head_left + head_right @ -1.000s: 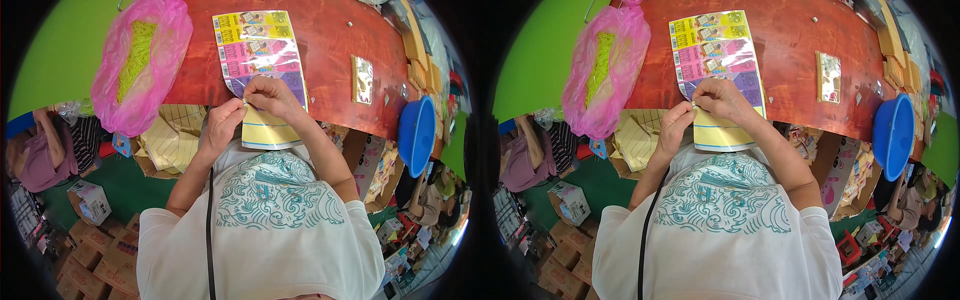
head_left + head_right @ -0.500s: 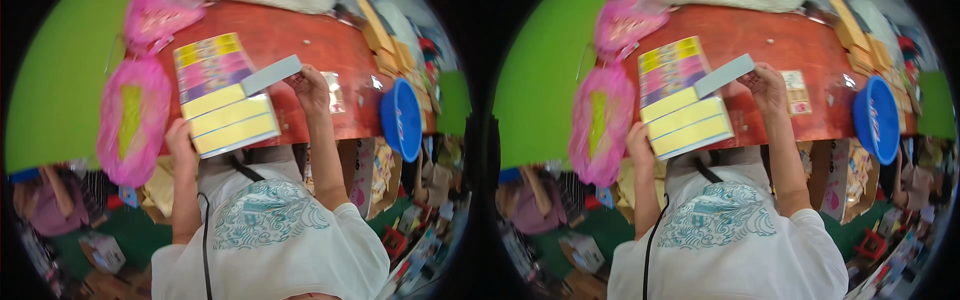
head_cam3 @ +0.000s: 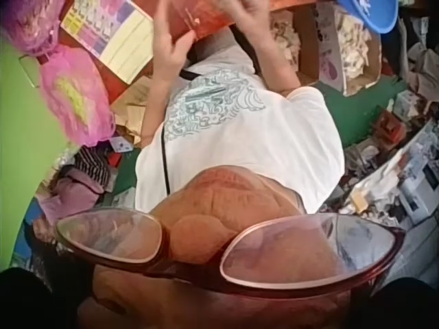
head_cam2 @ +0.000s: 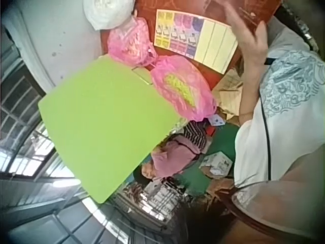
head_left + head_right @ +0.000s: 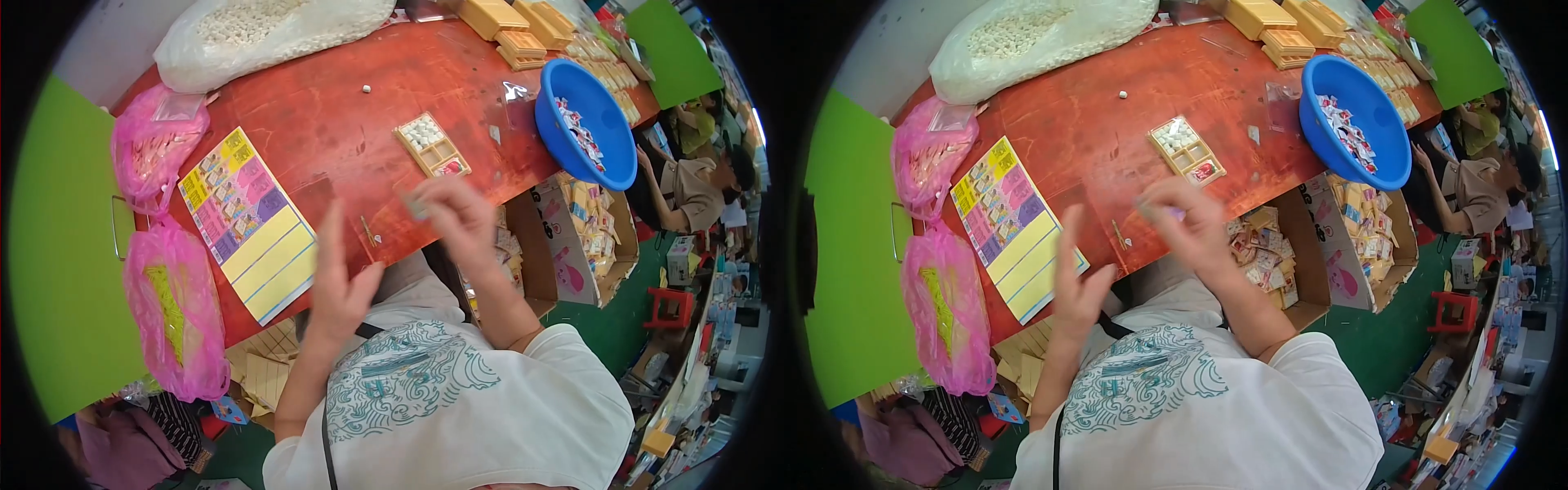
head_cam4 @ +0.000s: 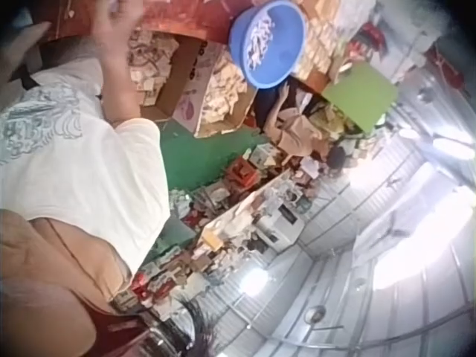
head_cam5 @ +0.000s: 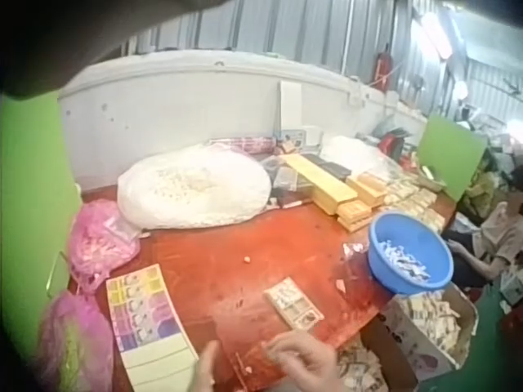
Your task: Applying stickers to small packages and organizing plastic trays for assembly on a factory workbench.
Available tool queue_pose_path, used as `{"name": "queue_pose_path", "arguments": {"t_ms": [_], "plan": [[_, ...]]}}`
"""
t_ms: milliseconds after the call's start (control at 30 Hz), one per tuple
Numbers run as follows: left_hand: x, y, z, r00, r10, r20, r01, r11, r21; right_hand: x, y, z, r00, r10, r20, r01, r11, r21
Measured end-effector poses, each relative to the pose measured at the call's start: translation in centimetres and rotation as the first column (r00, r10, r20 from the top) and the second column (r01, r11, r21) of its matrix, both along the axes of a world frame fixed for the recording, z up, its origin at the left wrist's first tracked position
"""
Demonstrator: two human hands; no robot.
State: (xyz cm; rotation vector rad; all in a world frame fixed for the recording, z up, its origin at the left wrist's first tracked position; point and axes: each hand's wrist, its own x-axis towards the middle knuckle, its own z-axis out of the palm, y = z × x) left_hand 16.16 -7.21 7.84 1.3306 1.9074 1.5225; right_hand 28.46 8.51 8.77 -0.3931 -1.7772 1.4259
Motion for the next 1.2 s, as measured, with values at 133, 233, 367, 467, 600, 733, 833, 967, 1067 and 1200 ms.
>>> {"name": "queue_pose_path", "arguments": {"t_ms": [133,233,367,467,600,733,833,967,1067,1200], "plan": [[1.9,4.7,-3.3,0.759,-0.073,0.647,-0.029,0.989,0.146,-1.6,-2.4,-1.8,0.983,0.040,0.181,-0.095,0.947,0.307],[1.7,5.5,-3.1,0.382,-0.170,0.908,-0.106,0.968,0.226,-0.7,-1.0,-1.2,0.986,0.107,0.127,-0.135,0.963,0.233],[1.4,5.9,-3.8,0.236,-0.306,0.922,-0.165,0.923,0.349,0.7,1.4,-2.2,0.987,-0.118,0.108,0.087,0.962,0.258],[1.4,6.5,-3.8,0.226,-0.369,0.901,-0.190,0.891,0.413,1.0,1.9,-2.1,0.889,-0.180,0.421,0.056,0.956,0.289],[1.4,7.3,-3.3,0.255,-0.383,0.888,-0.176,0.884,0.432,1.3,2.2,-3.4,0.794,0.055,0.605,-0.063,0.998,-0.008],[0.4,8.3,-4.0,0.380,-0.354,0.855,-0.092,0.905,0.416,2.8,3.4,-3.1,0.902,0.056,0.429,-0.049,0.998,-0.026],[-0.1,10.4,-3.5,0.580,-0.202,0.789,-0.060,0.956,0.289,4.8,5.3,-2.3,0.951,-0.028,0.309,0.025,1.000,0.014],[0.1,14.0,-5.8,0.951,-0.107,0.290,0.064,0.986,0.154,7.9,8.3,-1.6,0.948,-0.095,0.304,0.164,0.964,-0.209],[1.6,17.1,-6.5,0.932,-0.154,-0.327,0.171,0.985,0.023,8.9,10.4,-2.0,0.944,-0.165,0.287,0.244,0.932,-0.268],[2.6,20.1,-9.5,0.733,-0.091,-0.675,0.082,0.996,-0.045,8.8,12.2,-2.0,0.960,-0.161,0.231,0.230,0.920,-0.316]]}}
